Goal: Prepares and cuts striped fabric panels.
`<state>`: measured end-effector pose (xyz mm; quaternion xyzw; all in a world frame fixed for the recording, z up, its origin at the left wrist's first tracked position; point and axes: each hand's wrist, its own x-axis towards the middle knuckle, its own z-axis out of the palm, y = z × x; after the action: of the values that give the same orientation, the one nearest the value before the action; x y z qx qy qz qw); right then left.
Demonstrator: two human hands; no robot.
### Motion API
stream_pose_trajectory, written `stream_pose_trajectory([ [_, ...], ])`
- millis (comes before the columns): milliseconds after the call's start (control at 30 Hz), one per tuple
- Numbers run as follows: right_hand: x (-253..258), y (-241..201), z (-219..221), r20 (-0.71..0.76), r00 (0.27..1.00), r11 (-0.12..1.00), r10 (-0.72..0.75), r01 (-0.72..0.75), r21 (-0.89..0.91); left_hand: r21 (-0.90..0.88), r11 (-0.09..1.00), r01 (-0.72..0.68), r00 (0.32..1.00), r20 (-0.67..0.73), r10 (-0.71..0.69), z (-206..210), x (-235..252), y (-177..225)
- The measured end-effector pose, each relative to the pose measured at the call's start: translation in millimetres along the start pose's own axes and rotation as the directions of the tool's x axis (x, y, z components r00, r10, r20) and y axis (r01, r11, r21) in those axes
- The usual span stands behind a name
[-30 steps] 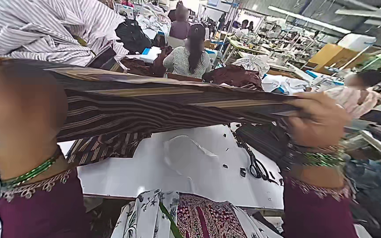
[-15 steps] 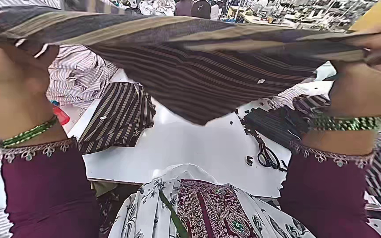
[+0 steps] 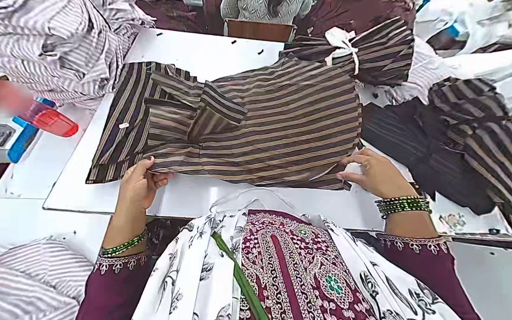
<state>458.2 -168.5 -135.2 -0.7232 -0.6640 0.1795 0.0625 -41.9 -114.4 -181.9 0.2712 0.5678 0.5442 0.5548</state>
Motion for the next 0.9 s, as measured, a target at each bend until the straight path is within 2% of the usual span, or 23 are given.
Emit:
stream_pose_trajectory([
  [100, -1.5, -35.7, 16.1, -0.085, 0.983, 0.978, -0.164, 0.173, 0.115, -0.046, 0.998, -0.031, 0.999, 0.026, 0.032, -0.1, 2.0, 4.2],
  [167, 0.6, -74.7, 30.6, -0.086, 0.966, 0.954, -0.245, 0.255, 0.155, -0.082, 0.996, -0.047, 0.997, 0.05, 0.052, 3.4, 1.5, 9.2],
  [300, 10.0, -154.8, 69.2, 0.093, 0.932, 0.937, -0.35, 0.346, 0.054, -0.206, 0.978, -0.032, 0.994, 0.093, 0.052, 14.7, -5.4, 16.8],
  [400, 25.8, -183.5, 84.4, 0.229, 0.904, 0.92, -0.361, 0.385, -0.069, -0.312, 0.95, 0.0, 0.992, 0.119, 0.039, 20.2, -12.6, 25.3],
  [500, 40.4, -184.3, 67.8, 0.15, 0.915, 0.9, -0.375, 0.398, -0.176, -0.357, 0.934, -0.001, 0.992, 0.12, 0.047, 16.9, -15.8, 31.8],
  [567, 44.6, -178.0, 37.2, 0.059, 0.898, 0.875, -0.435, 0.438, -0.208, -0.283, 0.958, -0.057, 0.988, 0.119, 0.095, 7.8, -17.1, 30.5],
  [600, 43.6, -173.5, 20.1, -0.018, 0.862, 0.841, -0.507, 0.49, -0.23, -0.207, 0.972, -0.115, 0.976, 0.159, 0.149, -0.4, -18.2, 28.4],
  [633, 41.6, -168.0, 3.3, -0.112, 0.792, 0.786, -0.6, 0.557, -0.27, -0.113, 0.974, -0.195, 0.939, 0.265, 0.219, -12.6, -19.3, 27.6],
  [667, 39.4, -162.7, -13.7, -0.195, 0.692, 0.711, -0.696, 0.625, -0.322, -0.028, 0.955, -0.296, 0.867, 0.411, 0.281, -26.3, -20.3, 30.6],
  [733, 28.6, -159.2, -50.7, -0.263, 0.514, 0.577, -0.816, 0.714, -0.397, 0.054, 0.83, -0.555, 0.614, 0.699, 0.365, -52.6, -25.2, 51.5],
  [767, 19.5, -161.4, -70.1, -0.278, 0.448, 0.527, -0.85, 0.745, -0.41, 0.078, 0.735, -0.673, 0.538, 0.734, 0.415, -59.8, -35.0, 68.4],
  [800, 8.3, -166.1, -89.8, -0.299, 0.396, 0.49, -0.868, 0.778, -0.392, 0.101, 0.662, -0.743, 0.544, 0.668, 0.508, -62.7, -46.1, 85.4],
  [833, -4.0, -172.3, -108.9, -0.339, 0.361, 0.47, -0.869, 0.816, -0.335, 0.13, 0.605, -0.785, 0.575, 0.516, 0.635, -60.4, -48.8, 102.8],
  [867, -15.8, -178.1, -126.7, -0.393, 0.354, 0.459, -0.849, 0.862, -0.216, 0.093, 0.559, -0.824, 0.552, 0.35, 0.756, -54.9, -31.9, 120.0],
  [900, -24.8, -183.1, -141.0, -0.467, 0.365, 0.435, -0.806, 0.899, -0.048, 0.043, 0.475, -0.879, 0.459, 0.348, 0.818, -53.8, 1.7, 140.1],
])
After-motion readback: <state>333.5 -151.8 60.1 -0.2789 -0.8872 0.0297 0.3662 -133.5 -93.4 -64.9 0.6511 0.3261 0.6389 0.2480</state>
